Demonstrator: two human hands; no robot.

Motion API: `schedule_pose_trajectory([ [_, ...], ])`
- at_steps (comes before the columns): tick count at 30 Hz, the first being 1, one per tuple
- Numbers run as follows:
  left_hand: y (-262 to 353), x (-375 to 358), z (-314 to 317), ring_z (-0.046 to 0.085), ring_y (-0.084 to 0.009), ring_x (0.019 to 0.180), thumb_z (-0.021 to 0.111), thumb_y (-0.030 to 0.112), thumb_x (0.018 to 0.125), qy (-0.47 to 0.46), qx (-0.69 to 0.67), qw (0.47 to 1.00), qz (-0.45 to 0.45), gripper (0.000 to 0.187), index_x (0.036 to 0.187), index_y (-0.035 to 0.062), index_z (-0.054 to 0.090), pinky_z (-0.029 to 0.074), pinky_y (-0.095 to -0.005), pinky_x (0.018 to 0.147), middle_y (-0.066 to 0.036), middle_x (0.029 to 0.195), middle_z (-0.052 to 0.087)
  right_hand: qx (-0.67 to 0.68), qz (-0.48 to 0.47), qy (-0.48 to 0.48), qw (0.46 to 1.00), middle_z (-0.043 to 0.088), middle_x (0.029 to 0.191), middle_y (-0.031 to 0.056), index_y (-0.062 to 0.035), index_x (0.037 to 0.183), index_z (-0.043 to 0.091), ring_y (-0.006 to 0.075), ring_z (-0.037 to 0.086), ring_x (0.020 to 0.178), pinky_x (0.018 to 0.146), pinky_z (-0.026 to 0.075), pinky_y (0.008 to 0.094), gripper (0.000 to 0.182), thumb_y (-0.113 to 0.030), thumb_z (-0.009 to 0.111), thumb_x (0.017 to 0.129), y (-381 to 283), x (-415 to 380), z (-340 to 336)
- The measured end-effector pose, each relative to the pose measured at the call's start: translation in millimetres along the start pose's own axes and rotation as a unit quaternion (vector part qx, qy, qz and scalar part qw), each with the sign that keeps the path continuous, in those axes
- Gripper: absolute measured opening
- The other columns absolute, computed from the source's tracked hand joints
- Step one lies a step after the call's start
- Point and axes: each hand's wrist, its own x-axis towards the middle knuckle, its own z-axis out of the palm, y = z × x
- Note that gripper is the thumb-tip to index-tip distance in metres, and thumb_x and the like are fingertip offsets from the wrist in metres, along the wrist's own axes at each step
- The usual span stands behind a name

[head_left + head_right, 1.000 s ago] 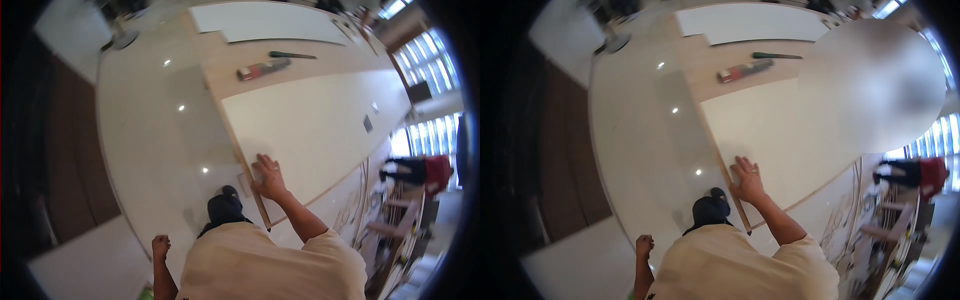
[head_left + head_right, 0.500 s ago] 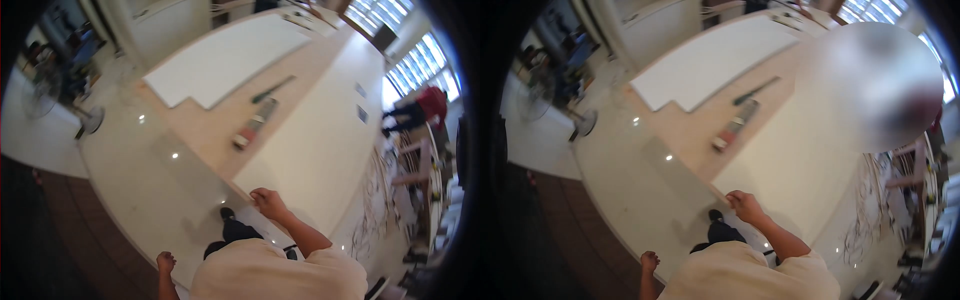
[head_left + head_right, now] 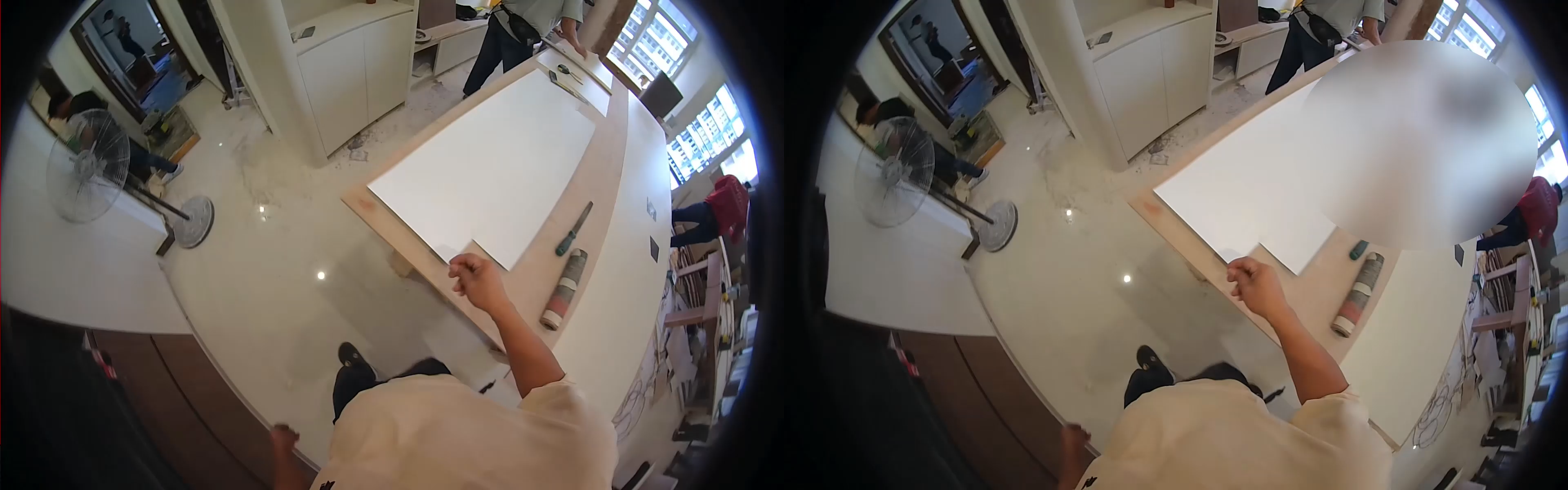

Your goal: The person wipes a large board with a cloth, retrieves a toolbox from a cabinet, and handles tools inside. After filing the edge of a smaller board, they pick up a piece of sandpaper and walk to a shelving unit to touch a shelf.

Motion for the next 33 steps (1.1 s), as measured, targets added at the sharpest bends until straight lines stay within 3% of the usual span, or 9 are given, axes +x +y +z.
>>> schedule_pose_trajectory([
  [2,114.8,60.4,-113.3,0.066,-0.0267,0.071,0.064,0.014,0.082,0.012,-0.226,0.970,-0.086,0.020,0.079,-0.0056,0.065,0.053,-0.0413,0.063,-0.021,0.075,0.065,-0.085,0.060,0.046,0.994,0.057,0.058,0.0067,0.0008,0.085,0.061,0.0141,0.057,0.053,0.050,0.045,0.0290,0.033,-0.030,0.054,0.093,-39.9,32.3,19.2],
  [4,191.1,148.0,-181.4,0.056,-0.0193,0.054,0.060,0.023,0.089,0.154,-0.035,0.969,0.190,0.038,0.065,-0.0065,0.057,0.044,-0.0377,0.055,-0.016,0.057,0.058,0.028,0.143,0.059,0.988,0.057,0.058,0.0067,0.0009,0.084,0.061,0.0152,0.056,0.052,0.050,0.045,0.0284,0.044,-0.039,0.048,0.095,-54.4,60.8,21.1],
  [6,320.4,202.5,-261.2,0.057,-0.0206,0.060,0.048,0.045,0.095,0.006,-0.237,0.966,0.100,0.056,0.068,-0.0011,0.063,0.044,-0.0379,0.060,-0.014,0.068,0.064,0.210,0.183,0.071,0.958,0.059,0.061,0.0083,-0.0003,0.081,0.060,0.0163,0.054,0.049,0.051,0.045,0.0297,0.057,-0.052,0.039,0.096,-55.4,92.5,35.9],
  [9,498.2,240.8,-330.2,0.064,-0.0216,0.073,0.036,0.048,0.099,-0.159,-0.514,0.806,0.244,0.057,0.095,-0.0013,0.063,0.049,-0.0346,0.073,-0.011,0.078,0.066,0.473,0.244,0.220,0.817,0.058,0.065,0.0092,-0.0054,0.074,0.055,0.0178,0.050,0.045,0.052,0.043,0.0336,0.053,-0.048,0.035,0.098,-127.2,144.1,84.8],
  [10,545.7,252.2,-350.0,0.064,-0.0214,0.073,0.037,0.046,0.099,-0.210,-0.540,0.773,0.258,0.054,0.098,-0.0015,0.062,0.049,-0.0342,0.074,-0.011,0.079,0.065,0.465,0.219,0.172,0.840,0.055,0.065,0.0073,-0.0055,0.077,0.054,0.0183,0.052,0.052,0.058,0.046,0.0338,0.046,-0.042,0.036,0.099,-103.4,163.7,88.9],
  [14,676.3,330.9,-410.2,0.062,-0.0198,0.065,0.052,0.031,0.095,-0.071,-0.243,0.849,0.463,0.034,0.102,-0.0016,0.061,0.050,-0.0328,0.064,-0.009,0.076,0.064,0.383,0.203,0.048,0.900,0.047,0.060,0.0012,-0.0053,0.085,0.057,0.0157,0.051,0.052,0.060,0.048,0.0308,0.021,-0.023,0.051,0.095,-67.5,263.5,139.6],
  [20,782.3,425.5,-473.7,0.062,-0.0268,0.063,0.064,0.030,0.086,-0.007,-0.030,0.869,0.494,0.033,0.098,-0.0003,0.063,0.050,-0.0362,0.061,-0.016,0.079,0.065,0.250,0.160,0.021,0.955,0.046,0.060,-0.0029,-0.0042,0.087,0.061,0.0093,0.047,0.053,0.049,0.038,0.0263,0.021,-0.025,0.059,0.092,-133.2,348.2,216.6],
  [26,958.6,498.2,-525.5,0.062,-0.0343,0.096,0.067,0.035,0.081,0.042,0.108,0.800,0.588,0.041,0.103,0.0009,0.063,0.048,-0.0425,0.081,-0.020,0.100,0.065,0.219,0.247,0.257,0.908,0.045,0.061,-0.0029,-0.0046,0.077,0.060,0.0072,0.039,0.053,0.049,0.031,0.0247,0.033,-0.034,0.058,0.092,-126.8,398.1,193.8],
  [33,1103.9,611.4,-511.6,0.054,-0.0384,0.111,0.061,0.022,0.084,0.092,0.187,0.809,0.549,0.058,0.132,-0.0018,0.039,0.046,-0.0427,0.094,-0.022,0.148,0.022,0.266,0.186,0.364,0.873,0.053,0.066,0.0000,-0.0057,0.084,0.061,0.0095,0.045,0.057,0.054,0.035,0.0239,0.025,-0.029,0.058,0.093,-108.7,435.4,163.4],
])
